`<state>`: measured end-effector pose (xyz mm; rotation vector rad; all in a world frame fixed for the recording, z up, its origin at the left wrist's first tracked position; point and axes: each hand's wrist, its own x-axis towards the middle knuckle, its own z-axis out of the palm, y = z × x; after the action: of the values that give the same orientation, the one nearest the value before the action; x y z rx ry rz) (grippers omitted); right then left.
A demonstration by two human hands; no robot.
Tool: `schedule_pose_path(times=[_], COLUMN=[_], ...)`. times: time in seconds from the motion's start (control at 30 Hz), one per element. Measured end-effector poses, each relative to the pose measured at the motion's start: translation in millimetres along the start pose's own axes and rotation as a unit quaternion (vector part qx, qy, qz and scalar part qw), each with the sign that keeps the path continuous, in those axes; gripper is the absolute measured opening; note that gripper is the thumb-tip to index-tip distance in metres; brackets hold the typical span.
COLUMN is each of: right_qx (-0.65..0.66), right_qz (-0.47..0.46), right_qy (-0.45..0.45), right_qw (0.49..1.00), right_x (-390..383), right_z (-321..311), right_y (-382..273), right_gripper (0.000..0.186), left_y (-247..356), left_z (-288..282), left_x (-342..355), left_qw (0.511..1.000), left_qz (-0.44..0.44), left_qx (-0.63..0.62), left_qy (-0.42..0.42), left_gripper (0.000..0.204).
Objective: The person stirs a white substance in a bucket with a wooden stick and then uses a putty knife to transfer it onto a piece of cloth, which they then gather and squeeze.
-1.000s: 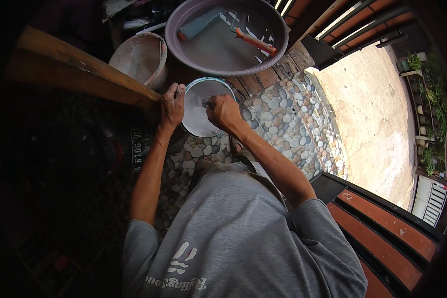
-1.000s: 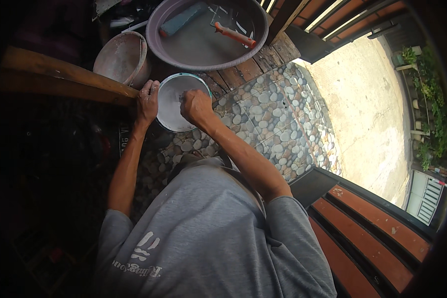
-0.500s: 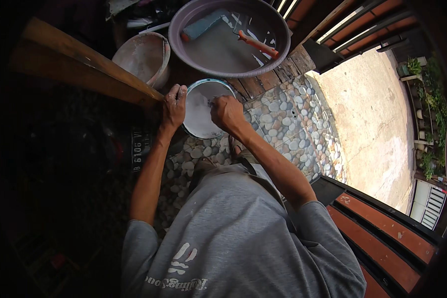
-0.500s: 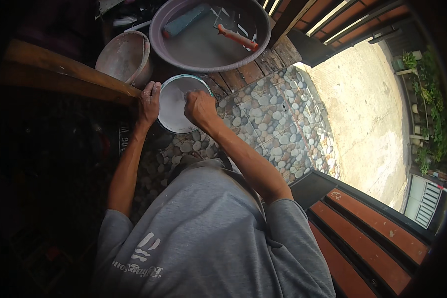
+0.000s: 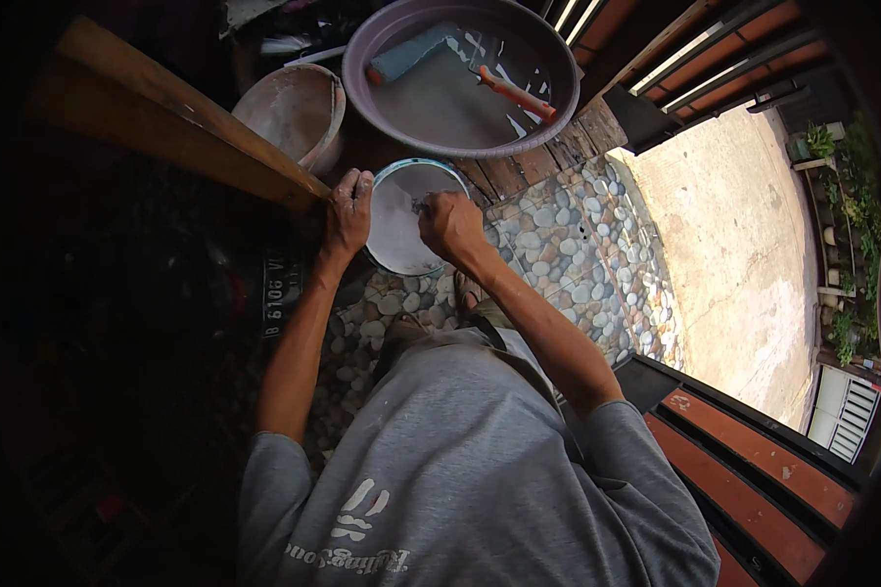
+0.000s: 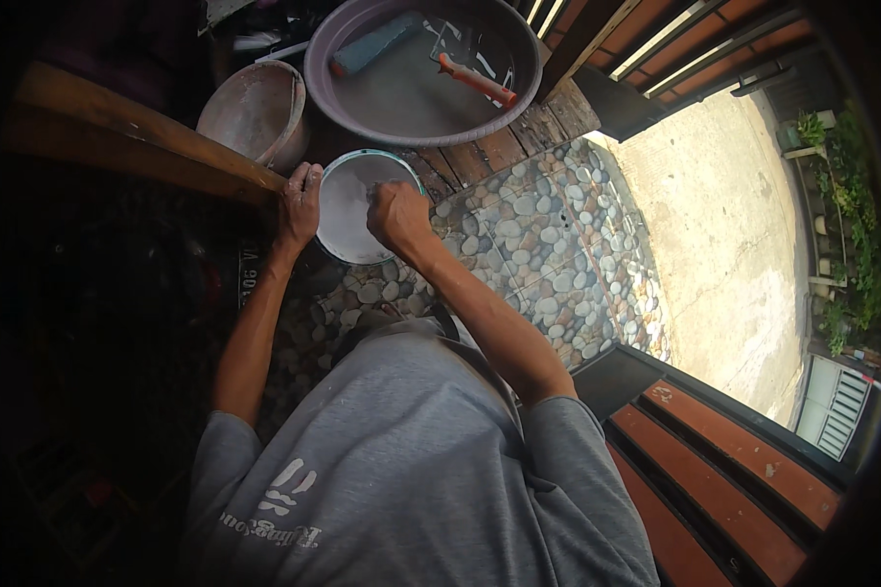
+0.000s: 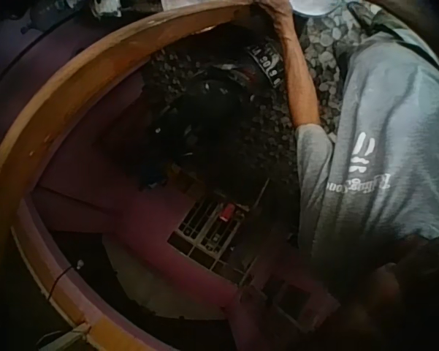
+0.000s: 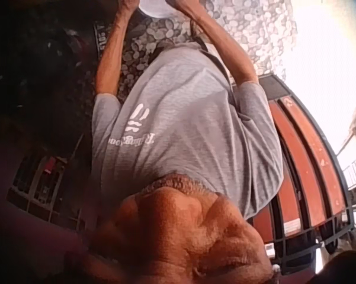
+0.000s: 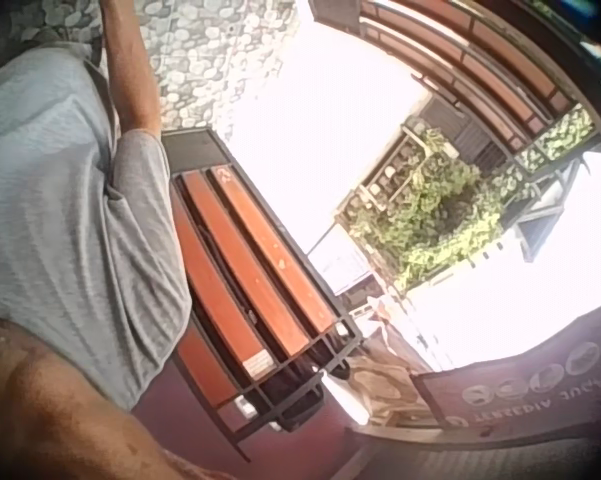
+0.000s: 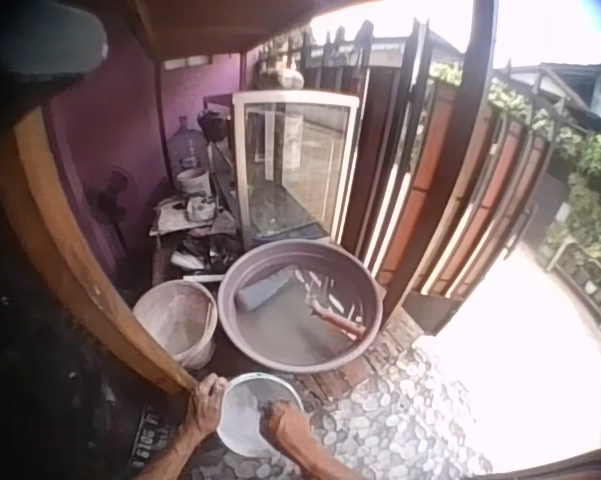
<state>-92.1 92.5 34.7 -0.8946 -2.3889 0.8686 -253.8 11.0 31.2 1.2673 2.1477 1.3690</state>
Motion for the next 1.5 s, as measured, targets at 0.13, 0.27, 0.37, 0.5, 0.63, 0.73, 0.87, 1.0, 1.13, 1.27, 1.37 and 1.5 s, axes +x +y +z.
schedule_pose_path(times=[0.13, 0.27, 0.37, 0.5, 0.63, 0.73, 0.87, 1.0, 1.13, 1.27, 1.37, 1.5], right_qx=[-0.053, -0.054, -0.005, 0.004, -0.062, -0.061, 0.015, -0.002, -0.084, -0.055, -0.005, 0.017], right_qz=[0.004, 0.032, 0.015, 0.003, -0.043, 0.015, 0.021, -0.045, -0.019, -0.044, -0.009, -0.033], right_qy=[-0.012, -0.077, -0.088, 0.004, 0.015, -0.076, -0.104, 0.017, -0.006, -0.036, -0.082, 0.005], right_qw=[0.998, 0.995, 0.996, 1.0, 0.997, 0.995, 0.994, 0.999, 0.996, 0.997, 0.997, 0.999], right_x=[-12.7, -21.6, -11.6, 1.8, -8.8, -20.7, -8.0, -2.5, -9.9, -23.1, -13.5, -2.9], right_z=[-3.2, 5.1, 9.9, 4.8, 2.5, 3.9, 3.3, 11.5, 2.5, 1.7, 8.6, 13.4], right_y=[12.5, 6.1, 1.7, 0.2, 21.6, 7.8, -2.1, 13.5, 19.5, 11.0, 7.2, 9.6], right_gripper=[0.014, 0.015, 0.016, 0.016, 0.01, 0.016, 0.016, 0.009, 0.01, 0.011, 0.013, 0.013], left_y=[5.2, 4.2, 4.9, 2.5, 3.5, 3.6, 6.7, 6.3, 2.9, 2.2, 2.9, 1.5], left_z=[1.6, 4.2, 2.3, 0.9, 1.7, 1.3, 0.5, -0.3, 0.9, 3.3, 2.8, 1.7], left_x=[1.6, 3.1, 2.5, 1.5, 2.1, 1.9, 1.0, -0.3, 0.9, 2.7, 3.2, 1.0], left_qw=[1.0, 1.0, 1.0, 1.0, 1.0, 1.0, 1.0, 1.0, 1.0, 0.999, 1.0, 0.999], left_qz=[0.011, 0.018, 0.019, 0.011, 0.018, 0.01, 0.006, 0.017, -0.002, 0.04, 0.025, 0.033], left_qx=[0.012, -0.001, -0.005, -0.001, -0.001, -0.001, -0.001, -0.012, -0.008, 0.001, -0.003, -0.011], left_qy=[-0.002, 0.0, -0.002, -0.003, 0.006, 0.004, -0.003, 0.011, 0.006, 0.017, 0.008, 0.014], left_gripper=[0.032, 0.032, 0.032, 0.032, 0.032, 0.031, 0.031, 0.031, 0.031, 0.03, 0.03, 0.029])
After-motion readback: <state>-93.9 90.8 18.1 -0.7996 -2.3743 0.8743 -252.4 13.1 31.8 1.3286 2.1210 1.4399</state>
